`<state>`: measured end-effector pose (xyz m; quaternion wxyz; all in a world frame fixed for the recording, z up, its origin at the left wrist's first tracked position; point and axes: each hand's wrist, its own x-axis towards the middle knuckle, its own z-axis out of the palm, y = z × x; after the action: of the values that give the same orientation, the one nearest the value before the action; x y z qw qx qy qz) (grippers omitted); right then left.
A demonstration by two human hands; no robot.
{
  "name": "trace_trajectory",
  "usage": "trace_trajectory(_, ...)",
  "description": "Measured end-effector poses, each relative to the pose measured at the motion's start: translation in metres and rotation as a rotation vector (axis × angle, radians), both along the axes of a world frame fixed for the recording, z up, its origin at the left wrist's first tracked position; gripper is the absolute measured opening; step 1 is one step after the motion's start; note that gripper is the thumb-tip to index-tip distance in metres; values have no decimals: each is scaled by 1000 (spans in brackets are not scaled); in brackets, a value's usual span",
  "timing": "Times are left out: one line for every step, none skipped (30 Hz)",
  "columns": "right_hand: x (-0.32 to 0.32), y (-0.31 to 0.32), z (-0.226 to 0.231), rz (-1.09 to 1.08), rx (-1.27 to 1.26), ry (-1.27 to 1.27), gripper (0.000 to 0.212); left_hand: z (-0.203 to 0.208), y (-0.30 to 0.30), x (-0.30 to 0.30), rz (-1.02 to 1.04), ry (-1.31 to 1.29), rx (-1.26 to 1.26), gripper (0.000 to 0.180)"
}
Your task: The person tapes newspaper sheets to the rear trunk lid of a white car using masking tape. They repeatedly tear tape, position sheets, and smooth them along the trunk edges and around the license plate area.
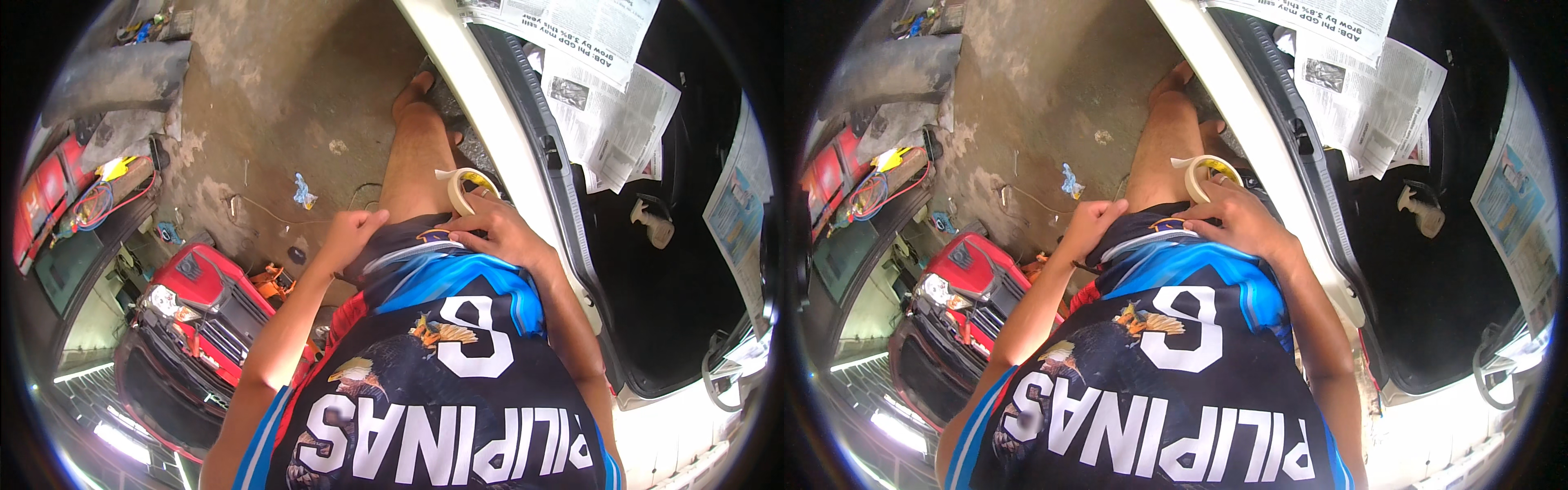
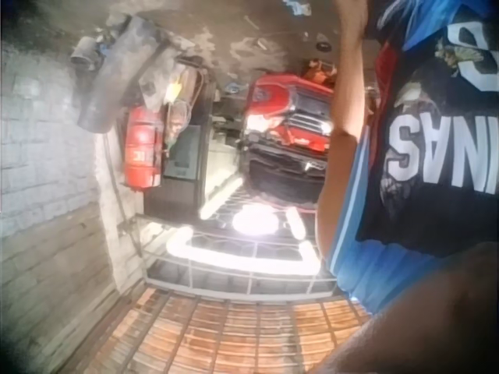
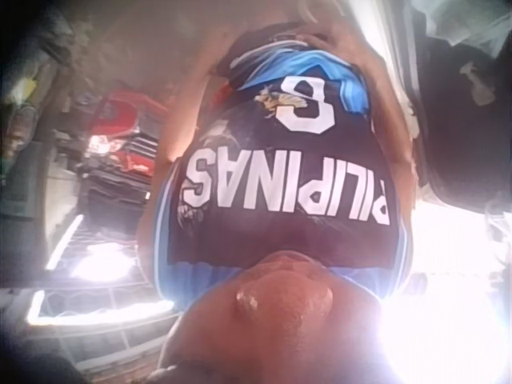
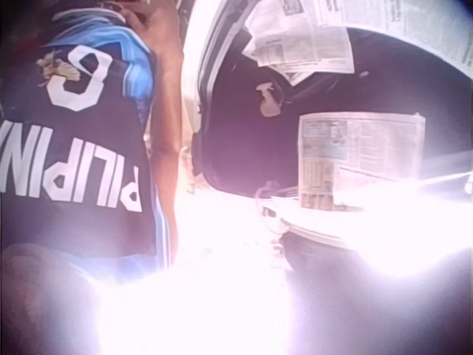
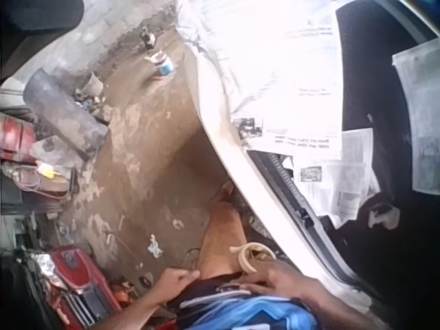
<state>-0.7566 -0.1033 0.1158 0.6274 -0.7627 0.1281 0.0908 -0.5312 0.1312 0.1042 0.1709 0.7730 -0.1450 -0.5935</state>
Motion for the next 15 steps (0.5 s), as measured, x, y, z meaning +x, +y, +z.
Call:
trace_trajectory(-1,1,-1,-8,-20,-43,29,5,2,1,-68,-3,-12,47)
trace_trajectory(-3,1,-2,-16,28,2,28,10,4,0,-55,20,-140,42)
trace_trajectory(-4,2,-4,-26,52,24,28,14,6,2,-57,36,-201,37)
trace_trajectory(-5,2,-7,-35,74,44,28,17,7,4,-62,76,-281,32)
trace_trajectory(-6,3,-10,-42,60,35,26,17,6,7,-135,77,-291,28)
trace_trajectory(-5,2,-13,-49,44,24,25,14,3,13,-211,101,-318,24)
trace_trajectory(-3,1,-17,-60,4,10,23,7,-2,20,-282,114,-382,22)
trace_trajectory(-1,-1,-20,-105,-31,55,23,-4,-10,25,-219,153,-352,20)
trace_trajectory(3,-4,-24,-151,-91,111,23,-20,-21,31,-152,185,-358,19)
trace_trajectory(5,-8,-25,-165,-152,238,22,-39,-35,36,-74,230,-391,18)
trace_trajectory(9,-11,-26,-289,-278,212,20,-61,-54,44,-53,73,-321,20)
trace_trajectory(11,-20,-26,-390,-243,51,22,-80,-73,51,-16,-72,-253,22)
trace_trajectory(13,-27,-24,-452,-224,42,23,-93,-87,55,-145,-442,-233,29)
trace_trajectory(13,-35,-21,-516,-217,20,24,-104,-99,58,-264,-809,-178,36)
trace_trajectory(10,-43,-16,-531,-161,40,25,-109,-107,60,-388,-1101,-69,43)
